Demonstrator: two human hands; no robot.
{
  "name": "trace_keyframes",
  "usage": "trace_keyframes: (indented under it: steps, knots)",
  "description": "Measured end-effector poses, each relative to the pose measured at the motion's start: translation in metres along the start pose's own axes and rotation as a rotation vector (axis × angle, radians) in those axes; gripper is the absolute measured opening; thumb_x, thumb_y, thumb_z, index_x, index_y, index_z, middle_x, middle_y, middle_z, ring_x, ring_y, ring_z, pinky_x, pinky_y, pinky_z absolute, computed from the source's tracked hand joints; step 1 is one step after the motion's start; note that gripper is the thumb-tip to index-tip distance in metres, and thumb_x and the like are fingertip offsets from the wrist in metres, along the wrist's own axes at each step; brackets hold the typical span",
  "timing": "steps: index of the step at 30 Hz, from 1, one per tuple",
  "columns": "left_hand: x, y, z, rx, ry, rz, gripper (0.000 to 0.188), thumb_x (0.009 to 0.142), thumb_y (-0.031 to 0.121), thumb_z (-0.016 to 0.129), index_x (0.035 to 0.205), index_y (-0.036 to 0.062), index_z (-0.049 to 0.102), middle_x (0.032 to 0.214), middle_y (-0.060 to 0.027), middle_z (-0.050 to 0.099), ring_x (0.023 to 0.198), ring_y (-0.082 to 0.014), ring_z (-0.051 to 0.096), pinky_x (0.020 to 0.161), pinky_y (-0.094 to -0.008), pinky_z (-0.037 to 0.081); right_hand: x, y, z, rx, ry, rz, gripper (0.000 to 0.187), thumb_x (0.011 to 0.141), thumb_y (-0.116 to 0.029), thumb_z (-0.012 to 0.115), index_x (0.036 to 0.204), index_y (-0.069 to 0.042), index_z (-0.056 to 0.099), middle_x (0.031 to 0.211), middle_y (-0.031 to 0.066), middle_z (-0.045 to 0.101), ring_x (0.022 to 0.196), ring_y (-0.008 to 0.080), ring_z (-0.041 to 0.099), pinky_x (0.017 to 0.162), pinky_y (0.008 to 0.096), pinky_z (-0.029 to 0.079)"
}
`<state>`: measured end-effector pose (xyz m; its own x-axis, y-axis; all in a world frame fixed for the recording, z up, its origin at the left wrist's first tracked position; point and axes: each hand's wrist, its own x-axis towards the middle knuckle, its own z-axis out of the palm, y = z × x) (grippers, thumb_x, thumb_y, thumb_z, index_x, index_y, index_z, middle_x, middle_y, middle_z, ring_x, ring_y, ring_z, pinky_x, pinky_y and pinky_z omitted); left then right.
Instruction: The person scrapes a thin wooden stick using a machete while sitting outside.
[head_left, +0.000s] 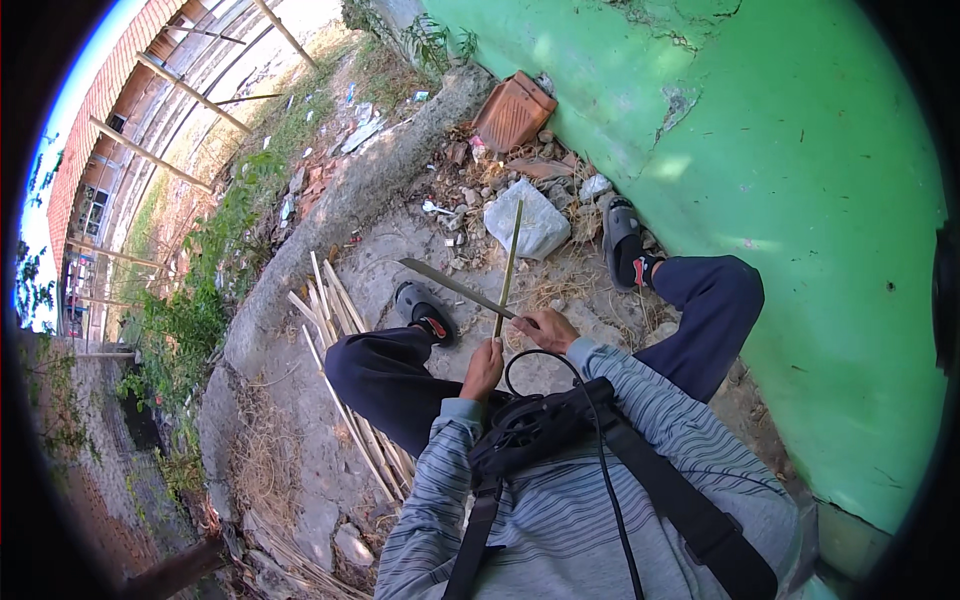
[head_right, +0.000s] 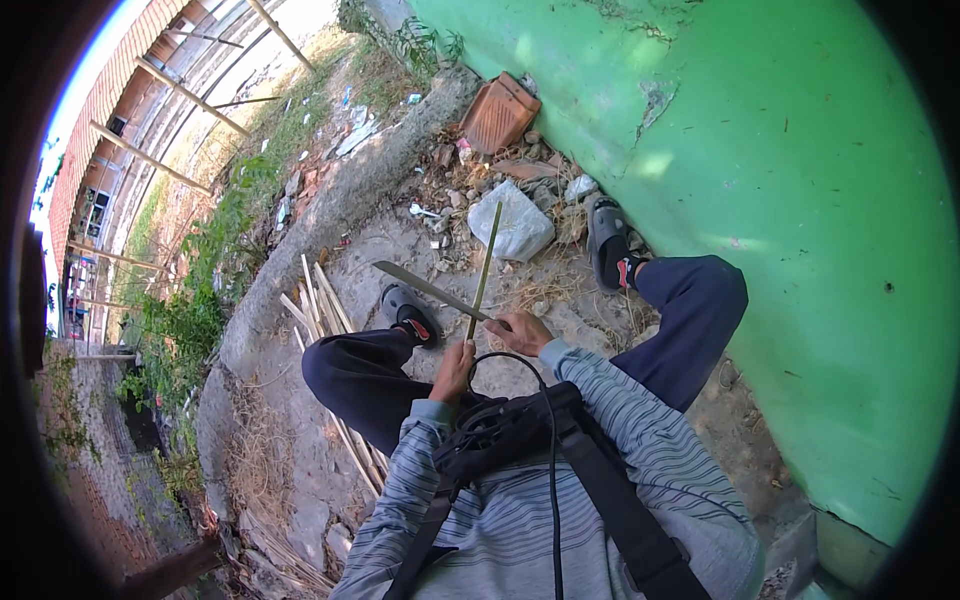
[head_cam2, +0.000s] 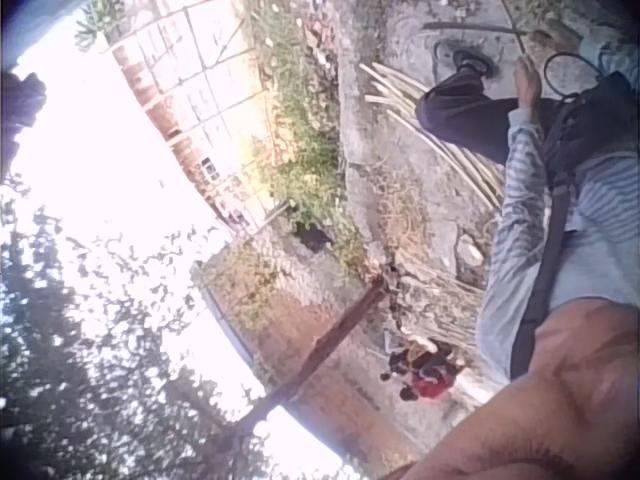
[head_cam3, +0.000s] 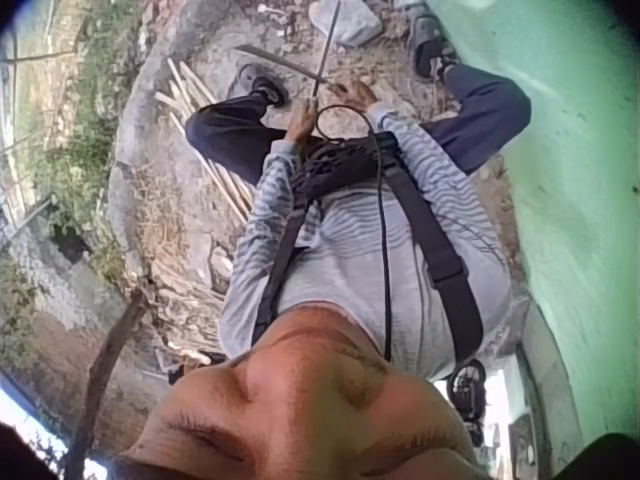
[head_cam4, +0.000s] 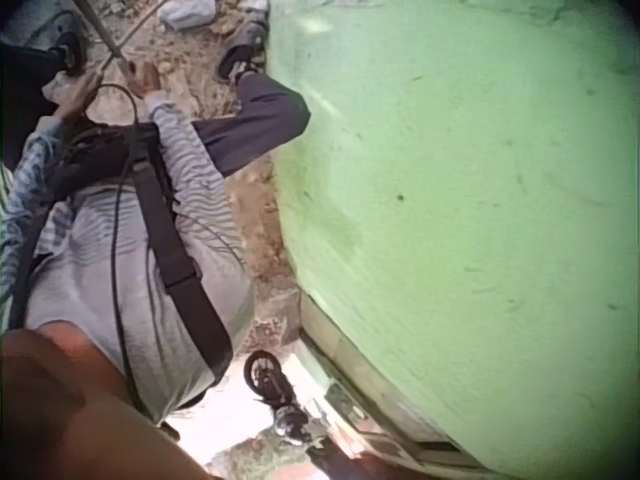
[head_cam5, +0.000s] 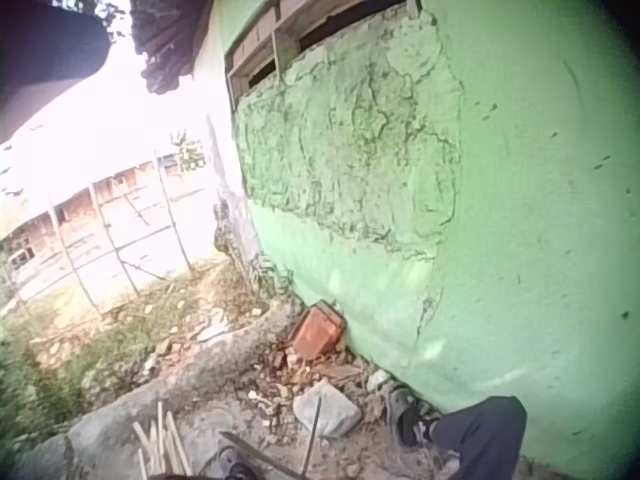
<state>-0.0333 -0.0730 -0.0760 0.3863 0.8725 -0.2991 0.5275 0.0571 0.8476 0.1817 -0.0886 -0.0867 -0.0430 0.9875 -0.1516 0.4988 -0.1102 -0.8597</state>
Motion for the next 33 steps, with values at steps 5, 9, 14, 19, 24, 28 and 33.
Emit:
trace_keyframes:
  steps: [5, 9, 14, 19, 24, 28, 33]
  knots:
    - [0.0, 0.015, 0.001, 0.161, 0.002, -0.013, 0.036, 0.106, 0.028, 0.045, 0.096, -0.0042, 0.056, 0.087, -0.0351, 0.061, 0.086, -0.0537, 0.061, 0.073, -0.0586, 0.044, -0.001, -0.001, -0.004, -0.108, -0.006, 0.066, 0.071, 0.094, -0.07, 0.051, 0.098, -0.003, 0.073, 0.071, 0.0217, 0.066, 0.071, 0.0396, 0.068, 0.069, 0.048, 0.052]
    - [-0.003, 0.02, 0.005, 0.258, 0.038, 0.026, 0.031, 0.104, 0.026, 0.048, 0.096, -0.003, 0.056, 0.083, -0.0353, 0.062, 0.084, -0.0555, 0.06, 0.07, -0.0622, 0.045, -0.001, -0.003, -0.005, -0.225, -0.049, 0.007, 0.073, 0.092, -0.072, 0.051, 0.105, -0.004, 0.074, 0.076, 0.0205, 0.07, 0.076, 0.0398, 0.071, 0.071, 0.0479, 0.055]
    - [-0.007, 0.012, 0.013, 0.368, 0.107, 0.057, 0.025, 0.104, 0.024, 0.048, 0.096, 0.0006, 0.05, 0.07, -0.034, 0.059, 0.071, -0.055, 0.06, 0.061, -0.0636, 0.041, 0.005, 0.006, 0.002, -0.258, -0.009, 0.082, 0.072, 0.091, -0.075, 0.049, 0.102, -0.009, 0.075, 0.077, 0.0184, 0.071, 0.077, 0.0413, 0.07, 0.071, 0.0487, 0.055]
    - [-0.014, 0.0, 0.015, 0.426, 0.033, 0.049, 0.027, 0.104, 0.027, 0.047, 0.1, 0.0008, 0.049, 0.074, -0.0325, 0.063, 0.073, -0.0548, 0.063, 0.064, -0.0641, 0.047, 0.013, 0.012, -0.009, -0.235, 0.046, 0.154, 0.072, 0.092, -0.076, 0.046, 0.1, -0.011, 0.076, 0.071, 0.0194, 0.067, 0.073, 0.041, 0.07, 0.069, 0.0506, 0.054]
    - [-0.012, 0.01, 0.014, 0.451, 0.029, 0.031, 0.027, 0.105, 0.027, 0.046, 0.101, 0.001, 0.048, 0.073, -0.0321, 0.063, 0.073, -0.0549, 0.062, 0.065, -0.0638, 0.047, 0.008, 0.013, -0.009, -0.178, 0.022, 0.105, 0.075, 0.092, -0.077, 0.044, 0.097, -0.009, 0.076, 0.071, 0.0198, 0.067, 0.075, 0.0401, 0.07, 0.07, 0.05, 0.054]
    - [-0.023, 0.012, 0.007, 0.431, 0.019, 0.065, 0.027, 0.105, 0.028, 0.046, 0.102, 0.001, 0.048, 0.074, -0.0322, 0.064, 0.073, -0.0548, 0.063, 0.064, -0.0641, 0.047, 0.018, 0.024, -0.01, -0.239, 0.032, 0.129, 0.073, 0.093, -0.073, 0.046, 0.093, -0.006, 0.075, 0.071, 0.0196, 0.067, 0.073, 0.039, 0.069, 0.07, 0.0482, 0.052]
    - [-0.043, 0.019, 0.0, 0.499, -0.037, 0.001, 0.027, 0.104, 0.028, 0.047, 0.103, 0.0017, 0.047, 0.073, -0.0322, 0.064, 0.072, -0.0548, 0.063, 0.063, -0.0643, 0.047, 0.033, 0.043, -0.025, -0.181, 0.145, 0.116, 0.07, 0.095, -0.069, 0.046, 0.089, -0.006, 0.073, 0.071, 0.0188, 0.066, 0.071, 0.0386, 0.067, 0.069, 0.0461, 0.051]
